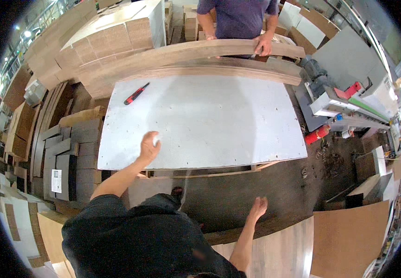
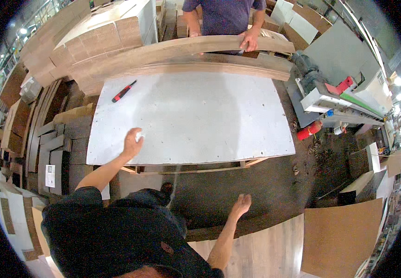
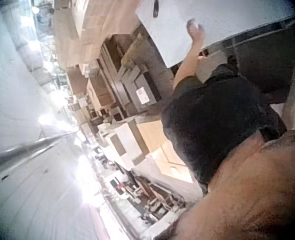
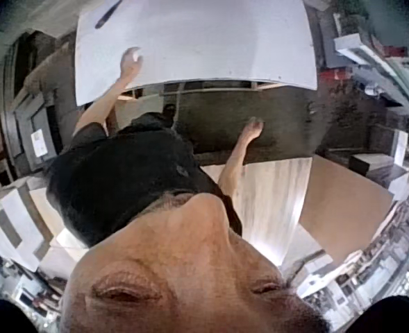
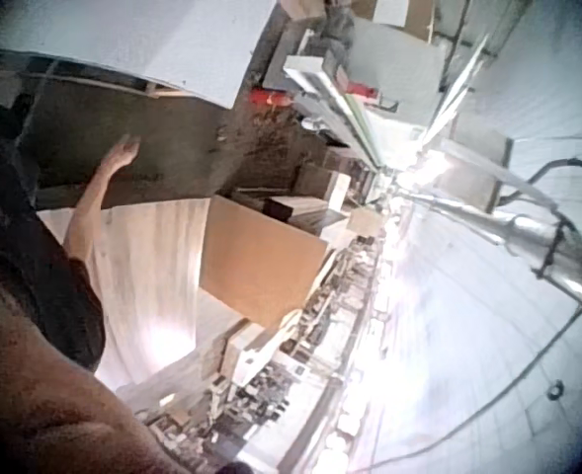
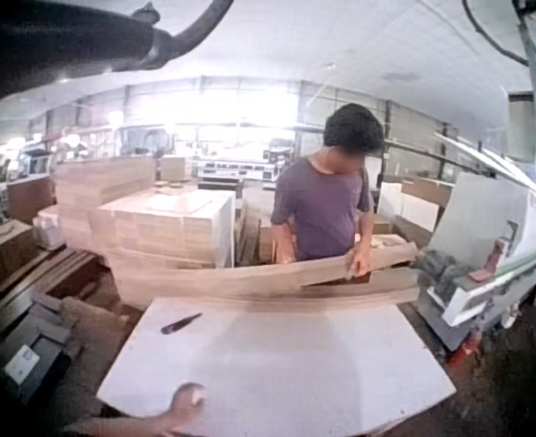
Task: The person repeatedly picks up long wooden planks from a workbench, inspects them, and places them back down. They also use a utility knife to scrape the surface of a plank. The task involves handling the planks one at a time in a repetitive cycle.
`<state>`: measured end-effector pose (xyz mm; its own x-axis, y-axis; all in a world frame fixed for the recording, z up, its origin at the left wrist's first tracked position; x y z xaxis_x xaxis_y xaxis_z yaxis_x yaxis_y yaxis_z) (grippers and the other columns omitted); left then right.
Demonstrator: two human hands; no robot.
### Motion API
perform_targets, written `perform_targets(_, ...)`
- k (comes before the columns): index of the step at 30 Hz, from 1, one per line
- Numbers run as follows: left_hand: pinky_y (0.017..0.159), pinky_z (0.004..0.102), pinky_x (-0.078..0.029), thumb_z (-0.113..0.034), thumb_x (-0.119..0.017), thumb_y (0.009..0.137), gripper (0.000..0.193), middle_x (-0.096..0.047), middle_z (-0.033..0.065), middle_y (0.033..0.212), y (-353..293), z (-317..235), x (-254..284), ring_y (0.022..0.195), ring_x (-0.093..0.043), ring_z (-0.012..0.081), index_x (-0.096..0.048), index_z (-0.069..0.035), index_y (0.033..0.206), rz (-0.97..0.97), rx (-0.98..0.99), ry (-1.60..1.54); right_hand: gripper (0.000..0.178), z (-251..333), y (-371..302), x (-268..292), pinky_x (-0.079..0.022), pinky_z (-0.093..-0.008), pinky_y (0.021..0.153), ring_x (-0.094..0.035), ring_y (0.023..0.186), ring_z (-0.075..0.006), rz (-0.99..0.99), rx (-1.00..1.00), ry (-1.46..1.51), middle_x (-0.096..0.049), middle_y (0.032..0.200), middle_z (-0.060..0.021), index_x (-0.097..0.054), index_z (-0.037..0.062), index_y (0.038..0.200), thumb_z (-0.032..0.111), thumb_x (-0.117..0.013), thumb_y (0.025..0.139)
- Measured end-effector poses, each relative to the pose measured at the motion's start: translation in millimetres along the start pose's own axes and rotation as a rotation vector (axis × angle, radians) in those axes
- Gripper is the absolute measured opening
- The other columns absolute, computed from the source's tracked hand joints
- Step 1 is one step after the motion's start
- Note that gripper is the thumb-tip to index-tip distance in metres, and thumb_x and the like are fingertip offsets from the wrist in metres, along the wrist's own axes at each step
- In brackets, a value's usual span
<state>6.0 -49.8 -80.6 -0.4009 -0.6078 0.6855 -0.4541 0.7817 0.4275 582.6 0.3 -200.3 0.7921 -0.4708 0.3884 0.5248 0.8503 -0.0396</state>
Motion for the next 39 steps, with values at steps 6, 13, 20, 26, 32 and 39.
perform_targets(6, 0.113, 0.0500, -0.035, -0.005, -0.067, 0.084, 0.050, -0.051, 0.0257, 0.139, 17, 71, 18, 0.134, -0.042, 0.0439, -0.053, 0.004, 0.131, 0.085, -0.004, 0.201, 0.056, 182, 57, -116, -0.042, -0.0541, 0.104, -0.049, 0.124, -0.0459, 0.021, 0.386, -0.413, -0.055, 0.135, -0.0265, -0.055, -0.0060, 0.132, 0.016, -0.076, 0.085)
perform_targets(13, 0.115, 0.0553, -0.029, -0.009, -0.059, 0.091, 0.043, -0.044, 0.0287, 0.144, 3, 83, -1, 0.137, -0.038, 0.0473, -0.052, 0.007, 0.130, 0.104, -0.079, 0.200, 0.074, 163, 56, -235, -0.026, -0.0534, 0.116, -0.031, 0.141, -0.0429, -0.151, 0.515, -0.950, -0.040, 0.150, -0.0258, -0.042, -0.0018, 0.146, 0.047, -0.059, 0.094)
perform_targets(20, 0.117, 0.0546, -0.025, -0.008, -0.058, 0.089, 0.048, -0.040, 0.0282, 0.148, 9, 82, 2, 0.140, -0.034, 0.0457, -0.047, 0.006, 0.134, 0.185, -0.051, 0.250, 0.079, 181, 46, -231, -0.016, -0.0540, 0.119, -0.021, 0.149, -0.0405, 0.018, 0.342, -0.903, -0.027, 0.159, -0.0248, -0.034, 0.0007, 0.152, 0.049, -0.055, 0.094)
perform_targets(26, 0.117, 0.0547, -0.024, -0.007, -0.057, 0.090, 0.047, -0.039, 0.0276, 0.149, 3, 88, 3, 0.141, -0.033, 0.0453, -0.047, 0.006, 0.134, 0.186, -0.028, 0.239, 0.080, 191, 41, -233, -0.017, -0.0553, 0.119, -0.019, 0.149, -0.0408, 0.037, 0.332, -0.916, -0.025, 0.159, -0.0253, -0.032, 0.0002, 0.153, 0.049, -0.054, 0.095)
perform_targets(32, 0.117, 0.0547, -0.026, -0.007, -0.056, 0.092, 0.049, -0.037, 0.0287, 0.150, 35, 91, -3, 0.141, -0.033, 0.0461, -0.046, 0.006, 0.137, 0.273, -0.110, 0.146, 0.078, 190, 43, -228, -0.017, -0.0561, 0.119, -0.019, 0.149, -0.0417, 0.010, 0.327, -0.909, -0.025, 0.158, -0.0251, -0.033, -0.0001, 0.151, 0.049, -0.054, 0.095)
perform_targets(39, 0.119, 0.0527, -0.025, -0.009, -0.052, 0.094, 0.051, -0.035, 0.0273, 0.153, 129, 142, -52, 0.144, -0.030, 0.0437, -0.042, 0.005, 0.141, 0.248, -0.137, 0.203, 0.078, 194, 41, -230, -0.020, -0.0594, 0.117, -0.020, 0.148, -0.0437, 0.024, 0.361, -0.872, -0.024, 0.158, -0.0275, -0.031, -0.0013, 0.152, 0.050, -0.051, 0.097)
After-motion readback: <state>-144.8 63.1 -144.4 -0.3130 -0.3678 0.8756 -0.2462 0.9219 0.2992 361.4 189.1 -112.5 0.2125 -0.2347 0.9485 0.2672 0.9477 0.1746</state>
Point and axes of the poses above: each hand's wrist, its own y-axis towards the middle knuckle, its own x-axis out of the back of the hand, z = x × y, the point moved 2 cm from there along y, towards the middle knuckle
